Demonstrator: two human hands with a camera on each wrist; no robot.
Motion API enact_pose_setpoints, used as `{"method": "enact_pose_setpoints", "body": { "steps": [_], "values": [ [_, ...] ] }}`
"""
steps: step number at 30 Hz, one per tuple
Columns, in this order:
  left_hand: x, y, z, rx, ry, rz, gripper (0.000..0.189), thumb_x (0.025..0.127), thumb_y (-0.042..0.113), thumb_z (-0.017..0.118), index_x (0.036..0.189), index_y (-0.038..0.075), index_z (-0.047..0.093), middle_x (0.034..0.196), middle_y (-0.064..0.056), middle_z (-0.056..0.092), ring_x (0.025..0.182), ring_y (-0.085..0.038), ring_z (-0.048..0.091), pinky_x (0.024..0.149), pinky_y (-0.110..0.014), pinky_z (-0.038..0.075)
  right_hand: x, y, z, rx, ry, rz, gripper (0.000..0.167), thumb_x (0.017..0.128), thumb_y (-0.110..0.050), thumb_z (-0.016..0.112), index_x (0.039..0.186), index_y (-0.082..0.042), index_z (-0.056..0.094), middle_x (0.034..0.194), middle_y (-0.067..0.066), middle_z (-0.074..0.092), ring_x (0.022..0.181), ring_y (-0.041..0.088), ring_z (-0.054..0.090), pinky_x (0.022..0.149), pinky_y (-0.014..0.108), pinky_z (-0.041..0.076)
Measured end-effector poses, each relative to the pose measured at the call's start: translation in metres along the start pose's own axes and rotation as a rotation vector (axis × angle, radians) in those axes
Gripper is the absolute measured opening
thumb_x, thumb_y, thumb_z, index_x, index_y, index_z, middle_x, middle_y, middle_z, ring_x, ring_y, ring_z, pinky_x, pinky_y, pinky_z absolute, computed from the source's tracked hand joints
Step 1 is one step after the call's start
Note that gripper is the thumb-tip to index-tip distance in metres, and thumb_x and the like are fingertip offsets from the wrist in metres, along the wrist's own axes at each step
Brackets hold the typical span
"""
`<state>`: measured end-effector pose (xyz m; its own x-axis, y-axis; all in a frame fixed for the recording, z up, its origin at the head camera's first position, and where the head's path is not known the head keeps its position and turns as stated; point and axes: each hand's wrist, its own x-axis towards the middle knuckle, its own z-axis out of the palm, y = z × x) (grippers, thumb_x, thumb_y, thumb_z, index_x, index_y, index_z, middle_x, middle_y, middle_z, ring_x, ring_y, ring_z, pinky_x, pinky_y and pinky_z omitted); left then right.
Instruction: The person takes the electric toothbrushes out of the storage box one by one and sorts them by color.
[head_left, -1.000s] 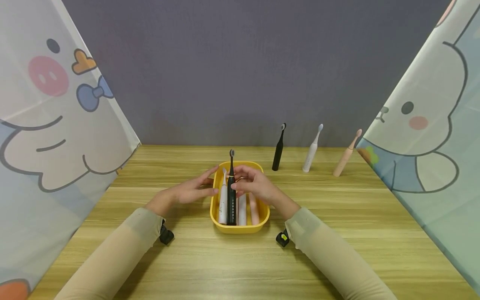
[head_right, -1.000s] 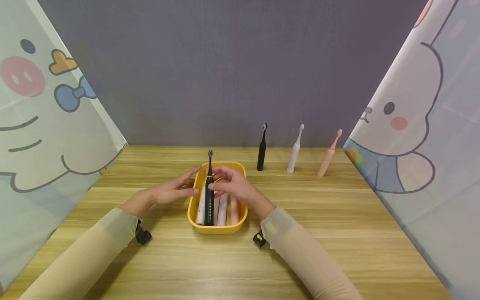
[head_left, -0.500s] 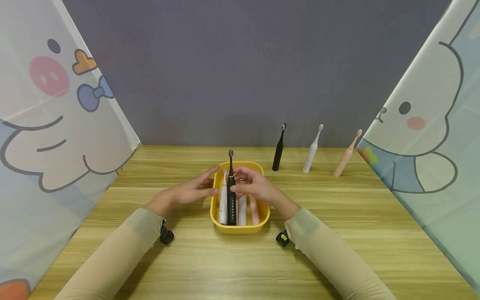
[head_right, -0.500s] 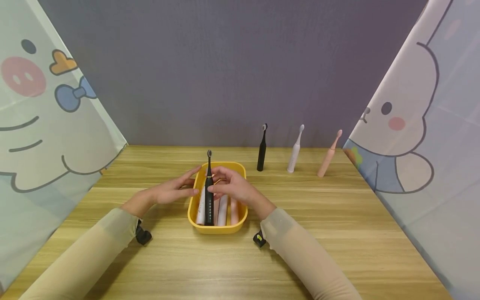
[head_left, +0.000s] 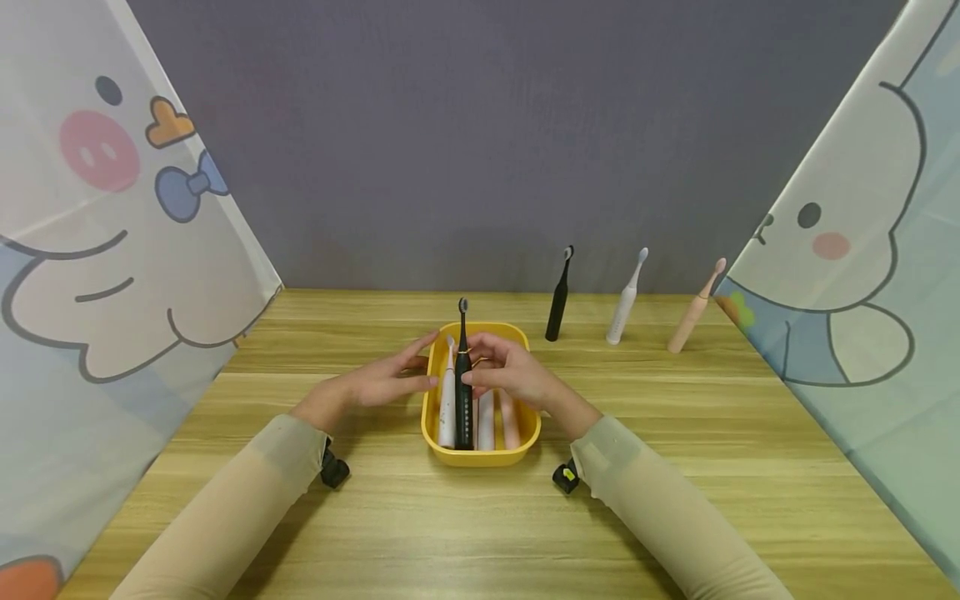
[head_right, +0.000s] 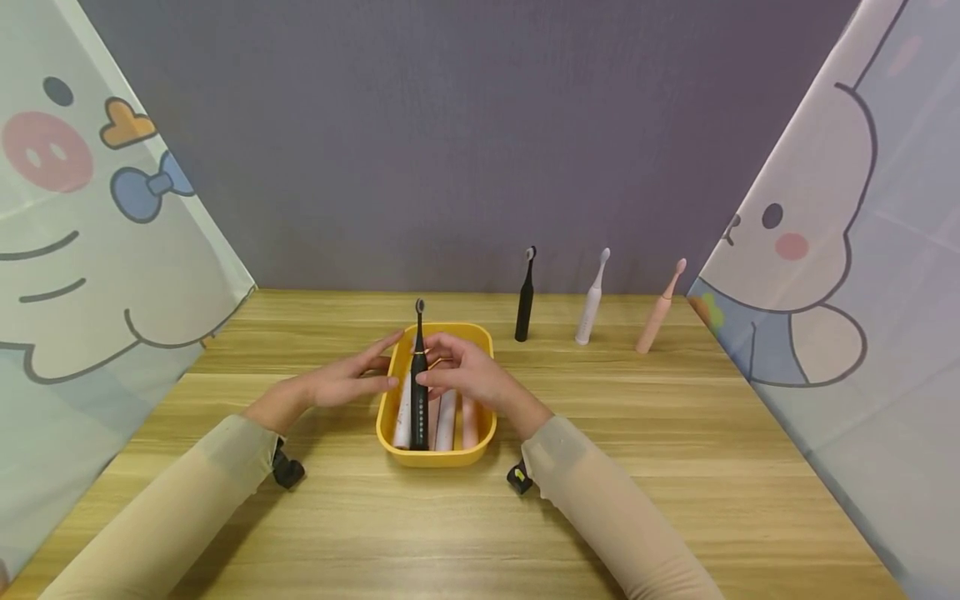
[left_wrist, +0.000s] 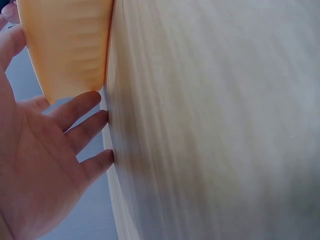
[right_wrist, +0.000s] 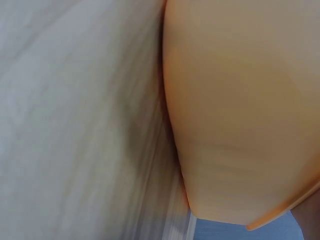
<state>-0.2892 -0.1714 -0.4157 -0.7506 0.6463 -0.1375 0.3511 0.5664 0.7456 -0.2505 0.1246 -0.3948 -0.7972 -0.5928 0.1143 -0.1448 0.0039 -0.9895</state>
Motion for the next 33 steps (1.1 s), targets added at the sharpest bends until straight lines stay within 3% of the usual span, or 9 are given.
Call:
{"method": "enact_pose_setpoints", "body": {
  "steps": [16,28,33],
  "values": [
    [0.001,0.001,0.000,-0.003,0.004,-0.008,0.095,0.107,0.063,0.061,0.177,0.042,0.000,0.174,-0.018,0.042,0.160,-0.046,0.042,0.130,-0.072,0.030,-0.005,-0.010,0.004,-0.138,-0.006,0.004,0.051,0.103,-0.004,0.072,0.150,0.003,0.055,0.132,0.021,0.068,0.105,0.019,0.073,0.089,0.042,0.069],
    [0.002,0.001,0.000,0.036,0.017,-0.027,0.095,0.107,0.063,0.061,0.177,0.041,0.002,0.174,-0.021,0.042,0.160,-0.045,0.042,0.131,-0.071,0.029,-0.017,-0.014,0.002,-0.048,-0.017,0.045,0.059,0.101,0.002,0.073,0.154,0.009,0.048,0.132,0.020,0.067,0.103,0.023,0.075,0.088,0.051,0.069],
    [0.001,0.002,0.000,0.028,0.016,-0.022,0.095,0.107,0.063,0.061,0.178,0.040,0.001,0.174,-0.021,0.042,0.159,-0.046,0.042,0.131,-0.071,0.029,-0.021,-0.016,0.003,-0.026,-0.044,0.081,0.064,0.100,0.004,0.073,0.157,0.004,0.043,0.134,0.023,0.065,0.100,0.025,0.077,0.091,0.059,0.067]
  ]
}}
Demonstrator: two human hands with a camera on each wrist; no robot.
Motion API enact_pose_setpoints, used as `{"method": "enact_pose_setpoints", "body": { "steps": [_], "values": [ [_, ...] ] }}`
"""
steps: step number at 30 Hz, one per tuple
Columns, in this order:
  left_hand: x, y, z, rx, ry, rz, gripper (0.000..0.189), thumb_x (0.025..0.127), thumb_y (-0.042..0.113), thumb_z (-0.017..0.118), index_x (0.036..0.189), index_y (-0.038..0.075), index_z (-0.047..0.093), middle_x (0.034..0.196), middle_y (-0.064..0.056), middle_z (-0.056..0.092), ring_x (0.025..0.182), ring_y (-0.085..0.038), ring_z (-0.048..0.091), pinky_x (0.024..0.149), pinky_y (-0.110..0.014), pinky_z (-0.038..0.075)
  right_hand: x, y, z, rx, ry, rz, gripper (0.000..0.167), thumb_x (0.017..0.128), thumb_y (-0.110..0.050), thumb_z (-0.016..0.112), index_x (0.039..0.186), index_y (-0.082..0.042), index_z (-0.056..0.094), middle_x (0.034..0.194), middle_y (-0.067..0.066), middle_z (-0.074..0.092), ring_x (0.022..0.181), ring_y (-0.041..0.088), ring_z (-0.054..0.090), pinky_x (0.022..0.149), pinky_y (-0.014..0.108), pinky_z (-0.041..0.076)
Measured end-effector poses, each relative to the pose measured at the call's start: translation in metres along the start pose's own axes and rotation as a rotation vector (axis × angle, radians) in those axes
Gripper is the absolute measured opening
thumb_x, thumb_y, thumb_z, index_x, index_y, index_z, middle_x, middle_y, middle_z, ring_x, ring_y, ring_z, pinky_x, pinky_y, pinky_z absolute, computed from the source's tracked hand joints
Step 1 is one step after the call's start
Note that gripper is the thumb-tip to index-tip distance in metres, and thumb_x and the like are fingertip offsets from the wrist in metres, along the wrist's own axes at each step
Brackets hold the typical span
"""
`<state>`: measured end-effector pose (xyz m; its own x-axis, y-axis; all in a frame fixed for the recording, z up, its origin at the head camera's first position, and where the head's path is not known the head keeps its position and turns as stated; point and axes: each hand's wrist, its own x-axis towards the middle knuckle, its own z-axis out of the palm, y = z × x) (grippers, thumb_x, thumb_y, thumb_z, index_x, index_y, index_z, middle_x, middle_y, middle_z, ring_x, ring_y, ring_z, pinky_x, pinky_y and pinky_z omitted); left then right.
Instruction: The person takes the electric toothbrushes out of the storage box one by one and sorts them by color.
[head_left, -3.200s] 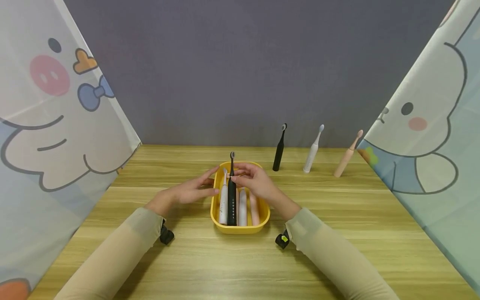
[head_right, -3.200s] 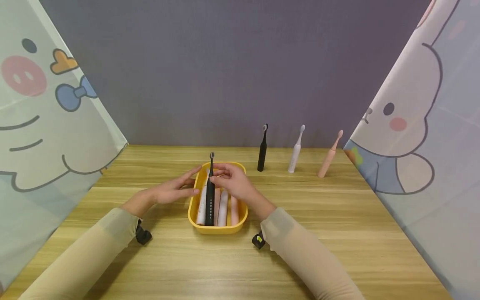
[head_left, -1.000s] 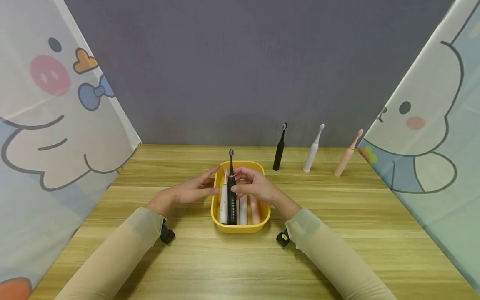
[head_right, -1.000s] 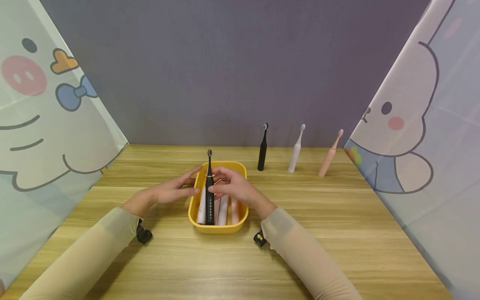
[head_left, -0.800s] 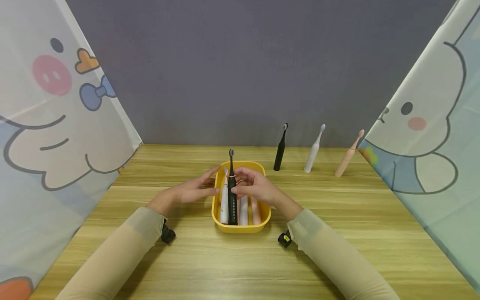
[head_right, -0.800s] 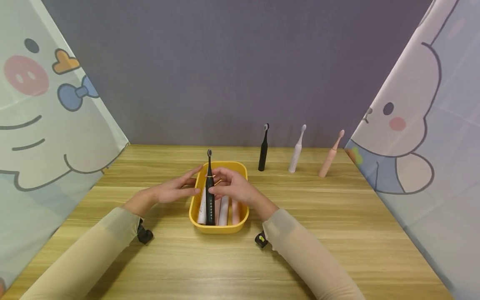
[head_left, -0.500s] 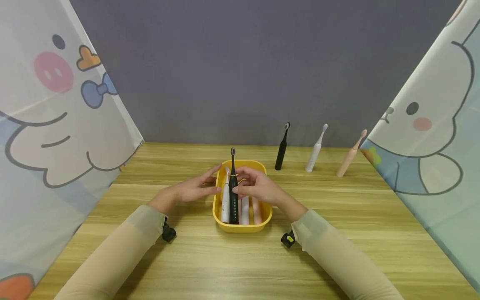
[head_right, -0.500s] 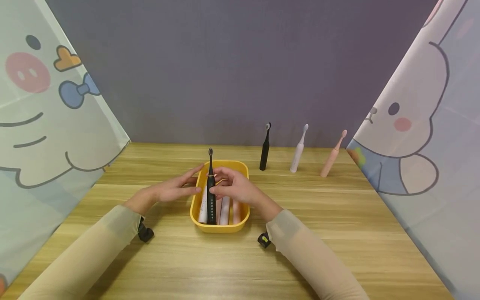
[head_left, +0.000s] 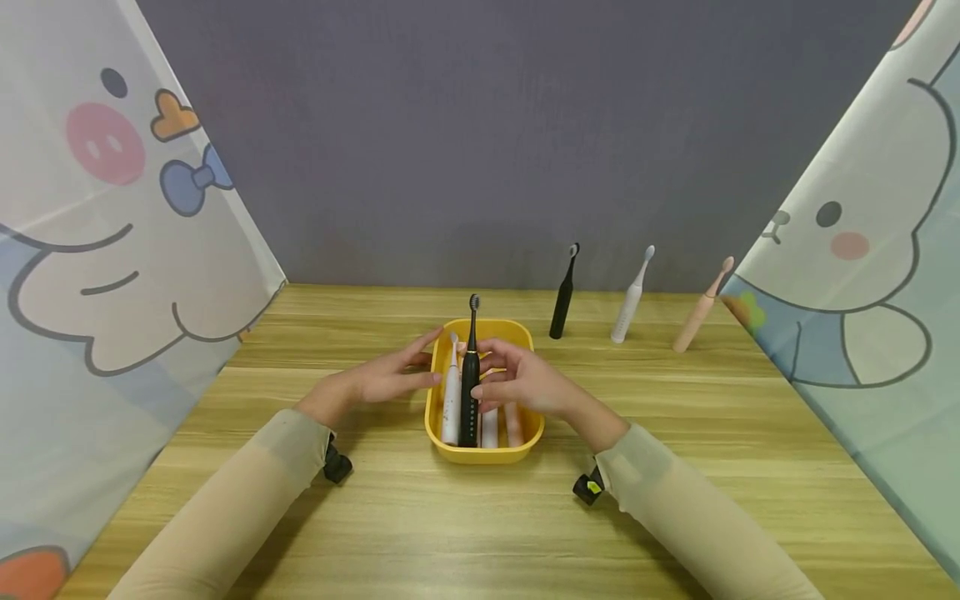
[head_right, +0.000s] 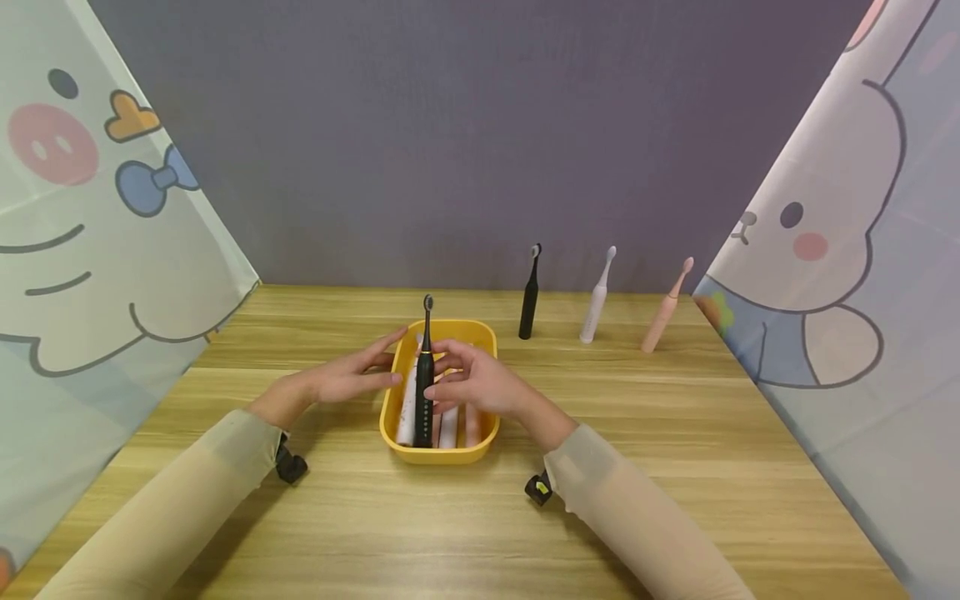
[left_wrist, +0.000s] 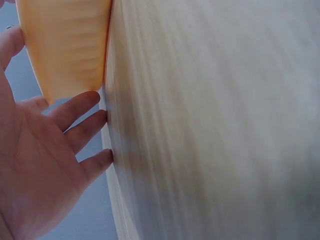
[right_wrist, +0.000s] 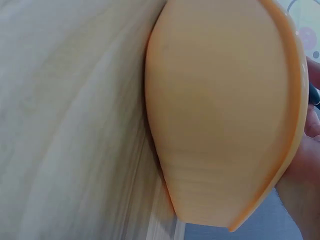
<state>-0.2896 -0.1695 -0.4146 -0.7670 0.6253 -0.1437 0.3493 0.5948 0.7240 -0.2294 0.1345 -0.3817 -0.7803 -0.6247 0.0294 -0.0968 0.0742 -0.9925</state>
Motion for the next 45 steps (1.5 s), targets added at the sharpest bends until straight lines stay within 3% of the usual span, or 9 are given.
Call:
{"method": "enact_pose_setpoints", "body": {
  "steps": [7,18,22,29,37,45],
  "values": [
    [-0.001,-0.001,-0.001,-0.012,0.004,-0.003,0.095,0.107,0.063,0.061,0.177,0.043,0.002,0.174,-0.018,0.043,0.160,-0.045,0.043,0.131,-0.070,0.029,-0.001,0.001,0.003,-0.002,-0.031,0.063,0.076,0.101,0.005,0.073,0.165,-0.006,0.034,0.138,0.025,0.064,0.110,0.023,0.077,0.094,0.060,0.066],
    [-0.001,-0.003,0.000,-0.023,-0.003,0.002,0.094,0.107,0.062,0.061,0.177,0.041,0.001,0.174,-0.020,0.042,0.160,-0.046,0.041,0.131,-0.071,0.028,-0.002,0.005,0.005,-0.078,0.011,0.001,0.074,0.100,0.004,0.074,0.163,-0.004,0.038,0.135,0.030,0.066,0.107,0.020,0.077,0.090,0.056,0.068],
    [-0.001,-0.003,0.000,-0.016,-0.005,0.008,0.095,0.108,0.062,0.061,0.178,0.040,0.001,0.174,-0.021,0.042,0.160,-0.046,0.041,0.131,-0.071,0.028,-0.004,0.005,0.004,-0.095,0.052,-0.070,0.069,0.099,0.006,0.074,0.159,-0.001,0.042,0.131,0.032,0.066,0.104,0.019,0.076,0.089,0.056,0.068],
    [-0.001,-0.002,-0.001,-0.020,-0.010,0.019,0.094,0.109,0.059,0.059,0.178,0.038,-0.001,0.174,-0.023,0.040,0.161,-0.049,0.038,0.131,-0.074,0.025,-0.006,-0.004,-0.005,-0.074,0.165,-0.181,0.065,0.097,0.013,0.072,0.155,0.005,0.045,0.122,0.017,0.070,0.102,0.016,0.073,0.086,0.041,0.070],
    [-0.001,-0.002,-0.001,-0.022,-0.009,0.026,0.096,0.109,0.058,0.060,0.178,0.033,-0.002,0.174,-0.024,0.039,0.161,-0.050,0.037,0.131,-0.074,0.024,-0.007,-0.010,-0.024,-0.107,0.287,-0.285,0.066,0.096,0.017,0.071,0.157,0.011,0.045,0.116,0.013,0.071,0.097,0.016,0.074,0.084,0.035,0.069],
    [-0.001,-0.001,-0.001,-0.041,-0.012,0.012,0.096,0.108,0.062,0.061,0.177,0.041,-0.001,0.175,-0.021,0.040,0.162,-0.046,0.038,0.132,-0.071,0.027,-0.016,-0.018,-0.048,-0.182,0.398,-0.262,0.063,0.100,0.010,0.070,0.157,0.004,0.046,0.125,0.023,0.068,0.101,0.012,0.073,0.086,0.029,0.068]
  ]
}}
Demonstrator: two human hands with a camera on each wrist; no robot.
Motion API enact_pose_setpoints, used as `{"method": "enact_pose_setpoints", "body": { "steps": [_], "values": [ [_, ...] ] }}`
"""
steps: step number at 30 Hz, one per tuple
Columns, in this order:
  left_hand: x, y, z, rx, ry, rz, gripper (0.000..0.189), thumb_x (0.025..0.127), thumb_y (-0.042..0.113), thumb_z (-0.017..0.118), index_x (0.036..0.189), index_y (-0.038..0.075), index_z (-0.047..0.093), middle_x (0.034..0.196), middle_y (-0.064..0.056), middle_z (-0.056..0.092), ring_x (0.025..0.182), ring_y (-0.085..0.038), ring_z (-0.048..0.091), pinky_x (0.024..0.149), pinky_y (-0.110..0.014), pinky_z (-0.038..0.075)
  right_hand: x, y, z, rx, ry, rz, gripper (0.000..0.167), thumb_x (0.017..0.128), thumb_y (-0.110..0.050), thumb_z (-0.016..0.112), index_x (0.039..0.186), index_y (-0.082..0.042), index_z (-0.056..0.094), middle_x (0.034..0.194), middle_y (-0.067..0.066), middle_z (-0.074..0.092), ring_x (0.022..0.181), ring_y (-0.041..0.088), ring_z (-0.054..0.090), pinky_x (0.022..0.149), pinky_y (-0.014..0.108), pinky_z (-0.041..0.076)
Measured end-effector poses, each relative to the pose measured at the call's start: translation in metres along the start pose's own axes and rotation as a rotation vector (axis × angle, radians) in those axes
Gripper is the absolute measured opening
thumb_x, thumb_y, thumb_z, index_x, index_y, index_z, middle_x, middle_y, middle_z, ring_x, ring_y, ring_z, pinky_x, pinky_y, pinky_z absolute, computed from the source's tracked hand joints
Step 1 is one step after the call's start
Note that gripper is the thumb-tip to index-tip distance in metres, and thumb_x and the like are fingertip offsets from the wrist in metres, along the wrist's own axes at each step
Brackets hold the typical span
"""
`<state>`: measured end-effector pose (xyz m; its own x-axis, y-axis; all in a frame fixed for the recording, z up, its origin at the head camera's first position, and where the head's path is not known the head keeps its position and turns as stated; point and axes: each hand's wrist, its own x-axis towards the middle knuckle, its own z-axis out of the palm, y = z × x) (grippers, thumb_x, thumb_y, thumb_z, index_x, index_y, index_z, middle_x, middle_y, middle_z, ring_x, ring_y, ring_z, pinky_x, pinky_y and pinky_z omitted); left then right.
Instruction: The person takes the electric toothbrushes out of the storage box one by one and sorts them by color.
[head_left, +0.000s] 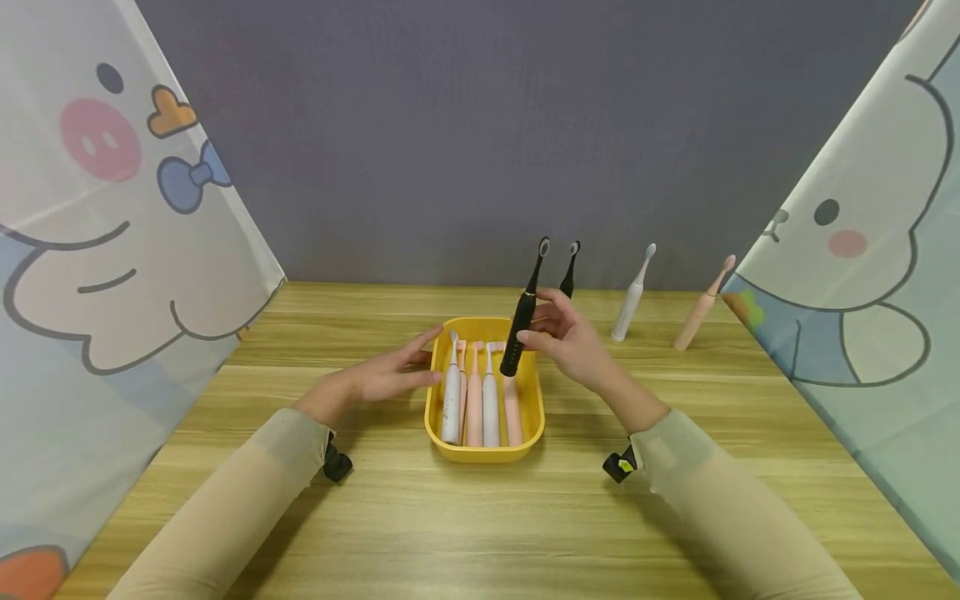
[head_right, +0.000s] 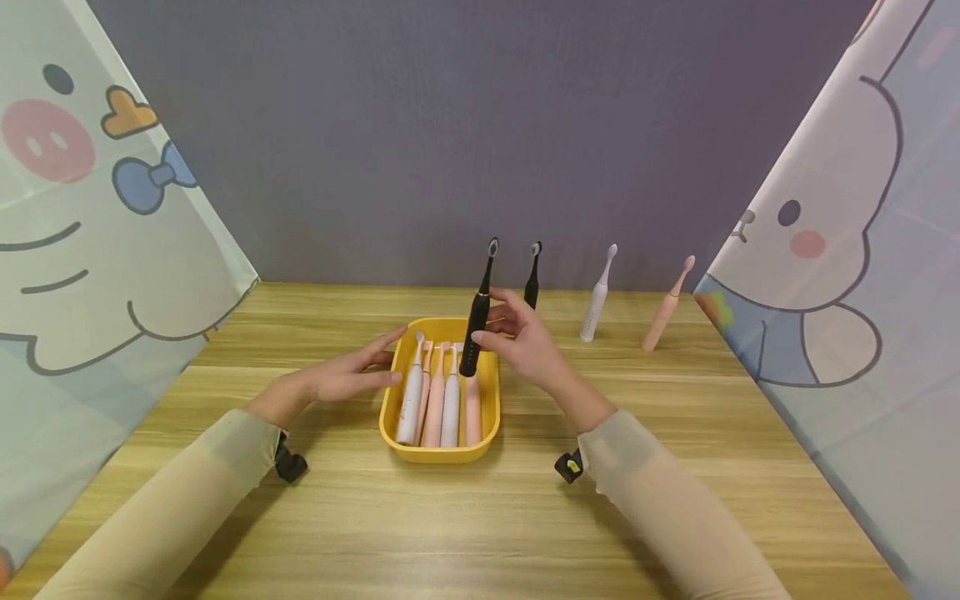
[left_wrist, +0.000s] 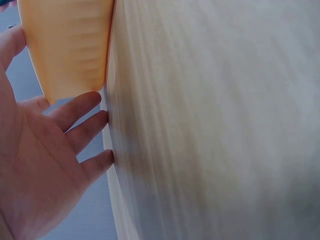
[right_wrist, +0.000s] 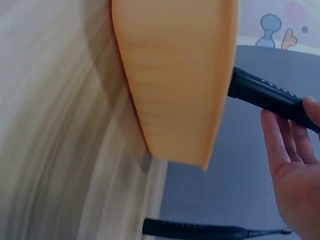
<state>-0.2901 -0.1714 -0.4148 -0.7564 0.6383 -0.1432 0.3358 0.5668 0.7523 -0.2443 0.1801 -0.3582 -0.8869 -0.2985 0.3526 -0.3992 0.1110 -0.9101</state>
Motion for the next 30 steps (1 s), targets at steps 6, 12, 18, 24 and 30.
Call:
{"method": "enact_pose_setpoints", "body": {
  "steps": [6,12,18,24,30],
  "values": [
    [0.000,-0.001,0.000,-0.002,-0.004,0.009,0.096,0.108,0.061,0.061,0.177,0.040,-0.002,0.175,-0.022,0.040,0.162,-0.046,0.038,0.131,-0.071,0.027,0.001,-0.003,-0.021,-0.034,0.053,-0.009,0.063,0.104,0.004,0.070,0.162,-0.001,0.046,0.130,0.019,0.065,0.105,0.013,0.071,0.089,0.027,0.067],
    [0.001,-0.002,-0.001,0.002,-0.006,0.005,0.096,0.108,0.061,0.060,0.177,0.039,-0.003,0.175,-0.022,0.040,0.162,-0.047,0.037,0.131,-0.072,0.026,0.000,-0.001,-0.038,-0.052,0.113,0.007,0.062,0.103,0.003,0.071,0.161,-0.002,0.048,0.124,0.008,0.066,0.104,0.013,0.072,0.087,0.030,0.067],
    [0.001,-0.001,0.000,-0.001,-0.008,-0.010,0.096,0.107,0.064,0.061,0.176,0.044,-0.002,0.175,-0.019,0.040,0.162,-0.046,0.037,0.132,-0.071,0.027,-0.004,0.008,-0.050,-0.087,0.155,0.039,0.063,0.102,0.009,0.068,0.161,0.002,0.045,0.130,0.018,0.065,0.103,0.005,0.071,0.089,0.026,0.066],
    [0.001,0.000,0.000,0.000,-0.011,-0.013,0.096,0.107,0.064,0.061,0.176,0.045,-0.003,0.175,-0.019,0.039,0.162,-0.046,0.037,0.132,-0.071,0.027,-0.007,0.020,-0.064,-0.153,0.198,0.107,0.066,0.103,0.007,0.068,0.163,0.003,0.039,0.135,0.027,0.060,0.102,-0.003,0.067,0.088,0.015,0.061],
    [0.000,0.001,-0.001,0.007,-0.012,0.001,0.095,0.108,0.061,0.060,0.177,0.040,-0.002,0.175,-0.021,0.040,0.162,-0.047,0.037,0.131,-0.073,0.027,-0.004,0.025,-0.076,-0.195,0.216,0.129,0.068,0.105,0.002,0.069,0.165,0.003,0.037,0.139,0.034,0.057,0.103,-0.004,0.066,0.088,0.013,0.060]
  ]
}}
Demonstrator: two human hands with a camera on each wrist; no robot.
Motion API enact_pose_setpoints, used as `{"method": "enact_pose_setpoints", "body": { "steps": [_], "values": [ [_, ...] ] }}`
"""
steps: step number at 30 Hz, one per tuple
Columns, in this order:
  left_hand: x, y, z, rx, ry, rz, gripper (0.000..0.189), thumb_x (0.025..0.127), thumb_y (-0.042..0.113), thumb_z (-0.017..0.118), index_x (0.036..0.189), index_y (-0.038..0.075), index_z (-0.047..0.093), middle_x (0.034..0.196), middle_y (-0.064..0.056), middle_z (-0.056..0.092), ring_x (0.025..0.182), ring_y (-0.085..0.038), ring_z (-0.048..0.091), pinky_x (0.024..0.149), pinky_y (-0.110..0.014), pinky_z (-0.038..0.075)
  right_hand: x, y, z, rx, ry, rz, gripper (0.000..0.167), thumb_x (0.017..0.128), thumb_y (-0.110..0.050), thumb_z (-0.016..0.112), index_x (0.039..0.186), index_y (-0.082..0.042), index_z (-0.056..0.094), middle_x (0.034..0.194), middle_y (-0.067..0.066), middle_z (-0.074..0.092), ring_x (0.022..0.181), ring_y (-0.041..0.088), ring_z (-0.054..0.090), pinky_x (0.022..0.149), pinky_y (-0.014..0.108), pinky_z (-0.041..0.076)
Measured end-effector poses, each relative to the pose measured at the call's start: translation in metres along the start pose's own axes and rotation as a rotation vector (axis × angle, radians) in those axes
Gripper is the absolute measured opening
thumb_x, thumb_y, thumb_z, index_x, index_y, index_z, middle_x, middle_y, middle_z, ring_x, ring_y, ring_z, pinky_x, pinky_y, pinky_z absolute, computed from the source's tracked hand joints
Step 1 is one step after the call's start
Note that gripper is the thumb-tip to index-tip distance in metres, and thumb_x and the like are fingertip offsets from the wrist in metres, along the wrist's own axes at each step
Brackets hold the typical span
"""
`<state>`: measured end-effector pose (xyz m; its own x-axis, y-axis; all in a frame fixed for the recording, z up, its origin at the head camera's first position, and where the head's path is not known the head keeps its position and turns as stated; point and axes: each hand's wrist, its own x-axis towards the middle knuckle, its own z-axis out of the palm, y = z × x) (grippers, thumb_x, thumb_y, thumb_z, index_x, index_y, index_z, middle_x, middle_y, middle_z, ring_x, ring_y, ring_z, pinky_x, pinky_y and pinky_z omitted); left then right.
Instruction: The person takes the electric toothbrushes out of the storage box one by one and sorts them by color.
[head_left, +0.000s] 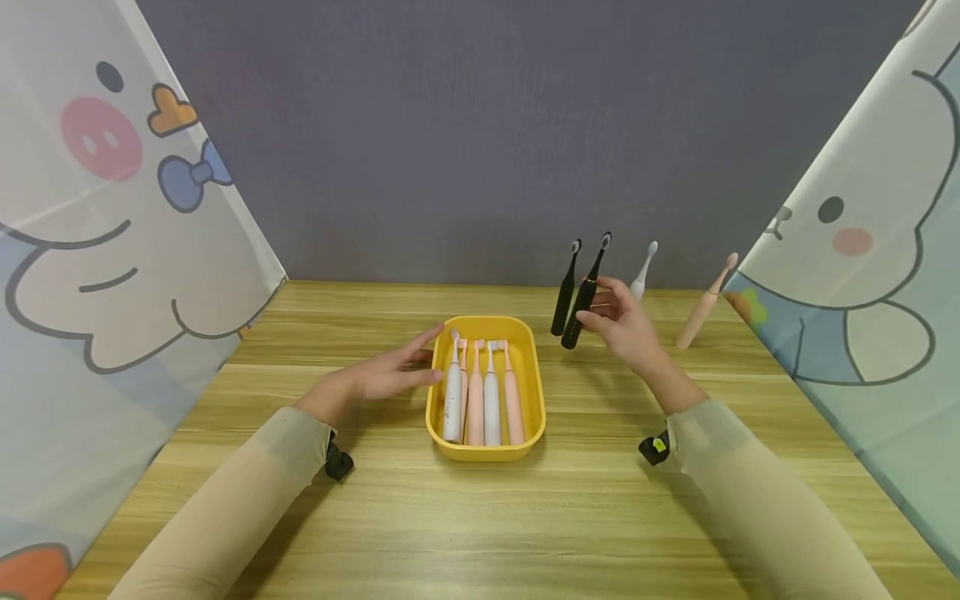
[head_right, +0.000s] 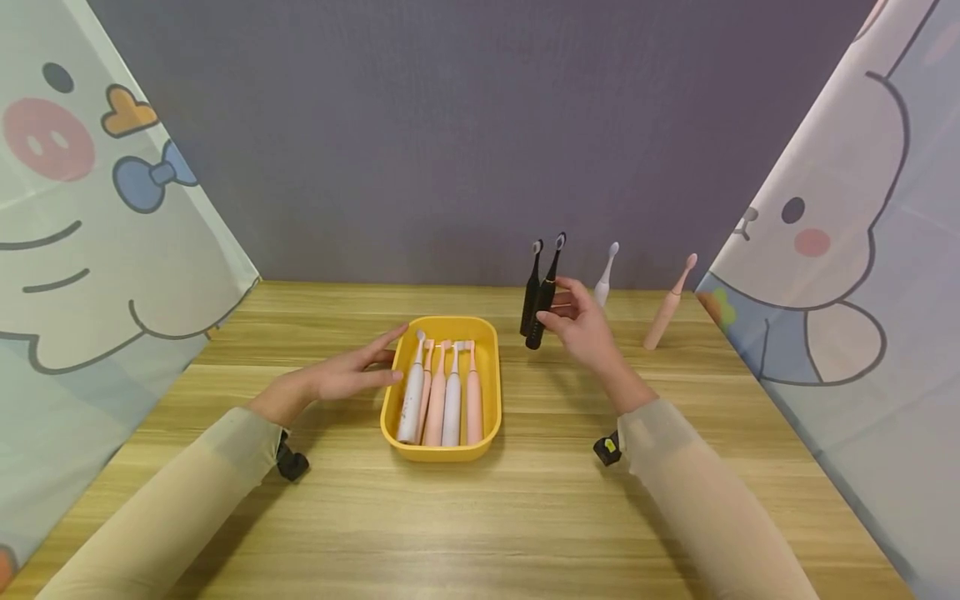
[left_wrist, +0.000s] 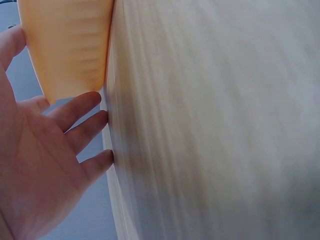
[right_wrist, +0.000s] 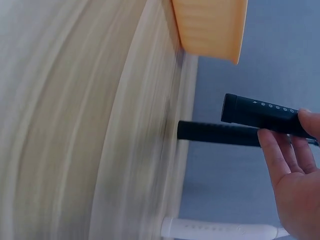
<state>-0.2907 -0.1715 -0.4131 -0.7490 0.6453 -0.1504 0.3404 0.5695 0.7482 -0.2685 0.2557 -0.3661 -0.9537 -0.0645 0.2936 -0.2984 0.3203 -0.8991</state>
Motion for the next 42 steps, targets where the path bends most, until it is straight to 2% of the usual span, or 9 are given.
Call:
{"method": "enact_pose_setpoints", "body": {
  "steps": [4,8,9,11,13,19,29,38,42],
  "values": [
    [0.000,0.000,0.000,0.006,-0.003,0.007,0.095,0.109,0.060,0.059,0.177,0.039,-0.003,0.175,-0.022,0.039,0.162,-0.047,0.036,0.131,-0.073,0.027,0.004,0.004,-0.005,-0.050,0.001,0.027,0.072,0.107,-0.004,0.069,0.169,0.000,0.033,0.144,0.032,0.056,0.109,0.005,0.067,0.088,0.012,0.059],
    [0.002,-0.001,0.000,0.006,-0.004,0.014,0.095,0.109,0.059,0.060,0.178,0.038,-0.003,0.175,-0.022,0.039,0.162,-0.048,0.036,0.131,-0.073,0.026,0.009,0.011,-0.008,-0.082,0.007,0.045,0.074,0.108,-0.006,0.068,0.171,-0.001,0.030,0.147,0.033,0.055,0.121,0.027,0.067,0.088,0.010,0.058],
    [0.002,-0.001,0.000,0.006,-0.003,0.014,0.095,0.109,0.059,0.060,0.178,0.038,-0.003,0.175,-0.022,0.039,0.162,-0.048,0.036,0.131,-0.073,0.026,0.010,0.012,-0.009,-0.088,0.010,0.050,0.074,0.108,-0.006,0.068,0.171,-0.001,0.030,0.148,0.033,0.055,0.122,0.028,0.067,0.088,0.010,0.057],
    [0.003,-0.002,0.000,0.009,-0.002,0.016,0.094,0.110,0.059,0.059,0.178,0.038,-0.003,0.175,-0.022,0.040,0.162,-0.047,0.037,0.131,-0.073,0.026,0.013,0.016,-0.010,-0.104,0.012,0.064,0.074,0.108,-0.008,0.069,0.171,-0.002,0.030,0.149,0.032,0.055,0.130,0.040,0.064,0.087,0.009,0.056],
    [0.003,-0.002,0.000,0.012,-0.001,0.016,0.095,0.109,0.060,0.059,0.178,0.039,-0.003,0.174,-0.021,0.040,0.162,-0.047,0.037,0.131,-0.073,0.026,0.015,0.019,-0.011,-0.110,0.015,0.079,0.073,0.108,-0.008,0.069,0.171,-0.003,0.030,0.150,0.032,0.055,0.134,0.045,0.062,0.087,0.008,0.055],
    [0.002,0.000,0.000,0.017,-0.001,0.005,0.096,0.108,0.063,0.060,0.177,0.040,-0.002,0.174,-0.019,0.042,0.162,-0.045,0.038,0.131,-0.071,0.028,0.021,0.024,-0.012,-0.121,0.024,0.116,0.074,0.109,-0.011,0.069,0.171,-0.004,0.031,0.152,0.030,0.056,0.137,0.046,0.061,0.087,0.009,0.054],
    [0.003,0.000,0.000,0.004,-0.001,-0.014,0.098,0.106,0.065,0.061,0.177,0.041,-0.003,0.176,-0.018,0.039,0.163,-0.046,0.036,0.131,-0.072,0.027,0.025,0.029,-0.013,-0.155,0.013,0.128,0.075,0.109,-0.012,0.069,0.172,-0.001,0.030,0.154,0.032,0.054,0.141,0.048,0.059,0.088,0.012,0.052],
    [0.003,-0.003,0.000,0.010,0.001,-0.018,0.097,0.107,0.066,0.060,0.177,0.042,-0.002,0.175,-0.017,0.041,0.163,-0.045,0.037,0.132,-0.072,0.026,0.030,0.034,-0.011,-0.203,0.020,0.129,0.071,0.110,-0.012,0.068,0.170,0.001,0.033,0.152,0.032,0.055,0.141,0.048,0.059,0.104,0.037,0.056],
    [0.002,-0.001,-0.001,-0.001,0.000,-0.023,0.097,0.106,0.065,0.061,0.177,0.043,-0.001,0.175,-0.017,0.040,0.163,-0.045,0.037,0.132,-0.072,0.026,0.031,0.033,-0.010,-0.176,0.012,0.132,0.072,0.109,-0.011,0.068,0.170,0.002,0.032,0.153,0.033,0.055,0.142,0.048,0.059,0.103,0.031,0.056]
  ]
}}
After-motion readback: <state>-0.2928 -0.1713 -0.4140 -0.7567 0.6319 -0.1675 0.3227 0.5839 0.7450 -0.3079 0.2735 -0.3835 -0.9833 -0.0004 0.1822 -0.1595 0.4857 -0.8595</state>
